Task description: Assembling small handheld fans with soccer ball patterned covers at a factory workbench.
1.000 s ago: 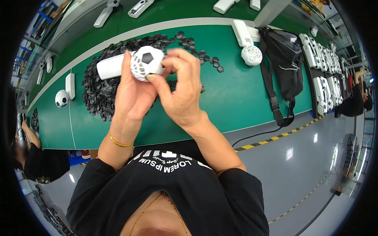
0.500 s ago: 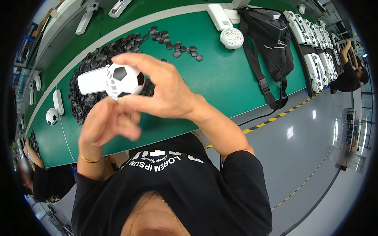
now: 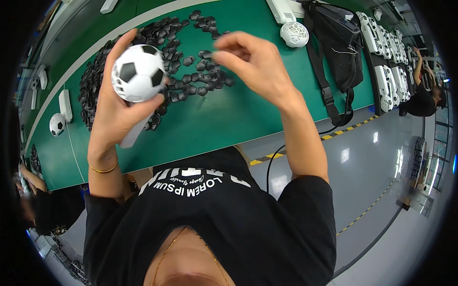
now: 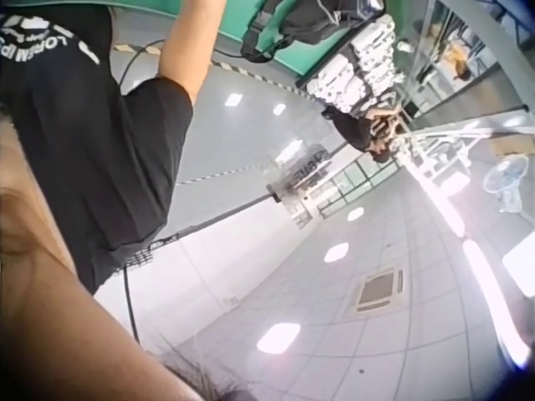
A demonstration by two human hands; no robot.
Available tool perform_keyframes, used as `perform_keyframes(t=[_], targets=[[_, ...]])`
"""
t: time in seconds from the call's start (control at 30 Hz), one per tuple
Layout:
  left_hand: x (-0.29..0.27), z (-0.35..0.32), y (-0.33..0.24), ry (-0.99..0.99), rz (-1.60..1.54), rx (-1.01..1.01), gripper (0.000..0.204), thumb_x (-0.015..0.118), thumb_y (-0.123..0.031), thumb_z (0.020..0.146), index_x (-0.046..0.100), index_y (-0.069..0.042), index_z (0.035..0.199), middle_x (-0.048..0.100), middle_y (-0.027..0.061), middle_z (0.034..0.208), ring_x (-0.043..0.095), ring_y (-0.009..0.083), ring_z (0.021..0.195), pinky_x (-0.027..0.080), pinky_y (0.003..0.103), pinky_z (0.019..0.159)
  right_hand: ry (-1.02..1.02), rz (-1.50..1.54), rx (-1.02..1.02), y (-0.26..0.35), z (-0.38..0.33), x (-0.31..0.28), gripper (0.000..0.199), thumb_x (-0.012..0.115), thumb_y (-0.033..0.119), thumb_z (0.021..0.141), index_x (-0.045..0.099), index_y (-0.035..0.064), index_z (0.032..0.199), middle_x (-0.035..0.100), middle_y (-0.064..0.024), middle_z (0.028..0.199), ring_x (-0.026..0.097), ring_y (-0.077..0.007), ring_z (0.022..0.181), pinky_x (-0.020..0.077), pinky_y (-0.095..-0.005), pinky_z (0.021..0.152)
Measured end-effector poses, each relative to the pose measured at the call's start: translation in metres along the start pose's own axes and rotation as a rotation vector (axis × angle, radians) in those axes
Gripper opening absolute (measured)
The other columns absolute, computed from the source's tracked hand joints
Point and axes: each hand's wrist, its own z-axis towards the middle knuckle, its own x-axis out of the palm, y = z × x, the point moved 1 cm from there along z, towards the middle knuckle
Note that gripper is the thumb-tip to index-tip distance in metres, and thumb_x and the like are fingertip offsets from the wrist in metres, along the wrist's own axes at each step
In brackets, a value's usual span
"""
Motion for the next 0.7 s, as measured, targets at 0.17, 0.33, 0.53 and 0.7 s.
perform_keyframes(t=[0.17,0.33,0.53,0.7], targets=[[-0.005,0.002,0.006,-0.115,0.02,-0.047,0.086,0.077,-0.003,0.07,0.028,-0.001,0.142,0.057,0.0115,0.116,0.059,0.0175,0.104,0.049,0.029,0.09,-0.048,-0.348,0.104,-0.027,-0.029,-0.002,0.018,0.071,0.012,0.083,0.066,0.0005,0.097,0.065,-0.0028,0.09,0.059,-0.0086,0.073,0.0478,-0.0235,0.066],[0.0,0.008,0.014,-0.093,0.003,-0.073,0.087,0.077,-0.007,0.073,0.024,0.001,0.142,0.055,0.013,0.117,0.058,0.0179,0.104,0.051,0.029,0.087,-0.072,-0.542,-0.043,-0.03,-0.031,0.01,0.012,0.07,0.009,0.082,0.065,0.0004,0.089,0.06,-0.0013,0.078,0.053,-0.0061,0.065,0.0433,-0.0254,0.058],[0.009,0.013,0.023,-0.093,-0.14,-0.101,0.091,0.075,-0.011,0.078,0.011,0.003,0.142,0.05,0.0165,0.123,0.053,0.0203,0.112,0.046,0.032,0.094,0.017,-0.315,0.232,-0.014,-0.023,0.013,0.012,0.07,0.007,0.083,0.061,0.0003,0.084,0.058,0.0001,0.076,0.052,-0.0044,0.064,0.0423,-0.0226,0.057],[0.016,0.017,0.036,-0.065,-0.159,-0.117,0.093,0.074,-0.013,0.079,0.009,0.0,0.144,0.046,0.0146,0.128,0.049,0.0198,0.116,0.045,0.032,0.094,-0.075,0.27,-0.036,0.027,-0.014,0.034,0.012,0.069,0.006,0.085,0.059,0.0008,0.088,0.058,0.0011,0.077,0.052,-0.0036,0.066,0.0424,-0.0191,0.058]])
